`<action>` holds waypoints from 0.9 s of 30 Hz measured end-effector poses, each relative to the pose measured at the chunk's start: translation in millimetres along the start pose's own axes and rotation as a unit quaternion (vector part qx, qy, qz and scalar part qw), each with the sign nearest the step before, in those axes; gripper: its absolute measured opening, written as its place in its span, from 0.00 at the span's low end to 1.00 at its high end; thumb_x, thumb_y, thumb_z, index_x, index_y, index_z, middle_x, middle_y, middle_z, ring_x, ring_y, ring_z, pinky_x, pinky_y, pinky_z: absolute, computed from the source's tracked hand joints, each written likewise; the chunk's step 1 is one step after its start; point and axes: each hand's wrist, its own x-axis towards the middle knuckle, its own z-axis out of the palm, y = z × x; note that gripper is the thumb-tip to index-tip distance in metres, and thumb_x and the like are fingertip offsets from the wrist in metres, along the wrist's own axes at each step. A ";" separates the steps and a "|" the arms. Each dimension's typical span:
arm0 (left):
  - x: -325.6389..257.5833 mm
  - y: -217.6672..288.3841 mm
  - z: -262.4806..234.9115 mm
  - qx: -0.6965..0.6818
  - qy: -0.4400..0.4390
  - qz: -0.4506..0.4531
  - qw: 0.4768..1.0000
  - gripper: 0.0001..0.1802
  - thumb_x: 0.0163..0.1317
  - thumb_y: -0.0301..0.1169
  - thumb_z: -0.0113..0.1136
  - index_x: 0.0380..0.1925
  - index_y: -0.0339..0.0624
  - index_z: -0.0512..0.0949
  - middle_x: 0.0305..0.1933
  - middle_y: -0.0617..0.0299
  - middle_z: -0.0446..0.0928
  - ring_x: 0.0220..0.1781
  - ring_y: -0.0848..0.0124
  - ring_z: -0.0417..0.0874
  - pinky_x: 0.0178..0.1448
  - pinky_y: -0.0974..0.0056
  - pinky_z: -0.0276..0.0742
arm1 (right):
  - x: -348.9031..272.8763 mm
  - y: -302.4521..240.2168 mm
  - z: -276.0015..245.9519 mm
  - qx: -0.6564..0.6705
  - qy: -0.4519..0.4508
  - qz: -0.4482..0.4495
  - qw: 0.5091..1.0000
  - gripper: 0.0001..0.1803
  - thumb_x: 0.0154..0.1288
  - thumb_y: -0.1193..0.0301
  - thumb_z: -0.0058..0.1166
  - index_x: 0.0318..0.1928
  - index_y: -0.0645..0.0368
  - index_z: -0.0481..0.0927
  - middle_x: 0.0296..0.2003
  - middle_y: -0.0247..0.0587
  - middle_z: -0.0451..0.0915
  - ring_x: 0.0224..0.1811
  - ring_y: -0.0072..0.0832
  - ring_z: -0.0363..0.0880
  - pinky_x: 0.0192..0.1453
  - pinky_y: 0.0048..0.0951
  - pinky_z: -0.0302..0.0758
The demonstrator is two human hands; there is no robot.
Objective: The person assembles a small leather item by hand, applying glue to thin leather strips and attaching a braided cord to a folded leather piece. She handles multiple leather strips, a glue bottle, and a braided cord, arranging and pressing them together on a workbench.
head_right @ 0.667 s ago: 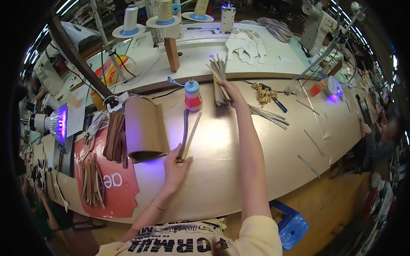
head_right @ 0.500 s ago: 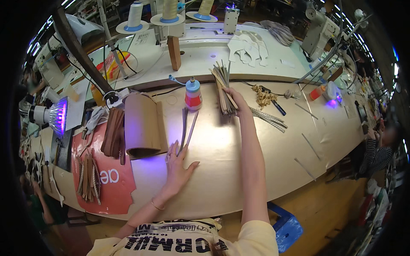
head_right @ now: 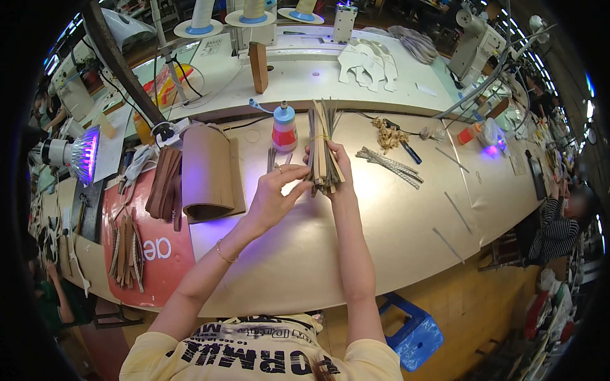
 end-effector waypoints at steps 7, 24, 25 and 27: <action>-9.8 -5.3 3.2 -0.093 0.026 -0.160 0.982 0.17 0.62 0.21 0.57 0.51 0.29 0.79 0.39 0.44 0.84 0.37 0.62 0.88 0.46 0.65 0.85 | -6.1 5.1 3.0 -0.019 0.012 -0.017 1.000 0.23 0.69 0.57 0.45 0.46 0.69 0.75 0.32 0.47 0.80 0.37 0.36 0.82 0.40 0.35 0.84; -20.5 -10.0 26.8 -0.066 -0.001 -0.103 0.992 0.25 0.58 0.24 0.61 0.57 0.33 0.75 0.32 0.48 0.82 0.29 0.61 0.84 0.39 0.61 0.80 | -21.5 2.6 -2.2 -0.246 0.119 -0.060 0.960 0.19 0.64 0.63 0.59 0.47 0.66 0.74 0.37 0.46 0.81 0.38 0.31 0.84 0.41 0.32 0.85; -19.9 -8.2 26.9 -0.085 -0.003 -0.135 0.987 0.24 0.58 0.26 0.62 0.56 0.32 0.75 0.31 0.47 0.81 0.29 0.61 0.84 0.40 0.61 0.80 | -21.7 2.8 0.0 -0.258 0.115 -0.072 0.956 0.19 0.64 0.63 0.60 0.46 0.66 0.74 0.36 0.45 0.81 0.38 0.31 0.84 0.40 0.32 0.85; -16.1 -7.9 26.7 -0.088 -0.034 -0.204 0.974 0.25 0.59 0.28 0.64 0.57 0.31 0.75 0.30 0.49 0.82 0.28 0.66 0.84 0.38 0.64 0.79 | -21.7 3.5 3.6 -0.277 0.108 -0.094 0.950 0.20 0.63 0.63 0.61 0.46 0.67 0.74 0.35 0.45 0.81 0.38 0.31 0.84 0.39 0.33 0.85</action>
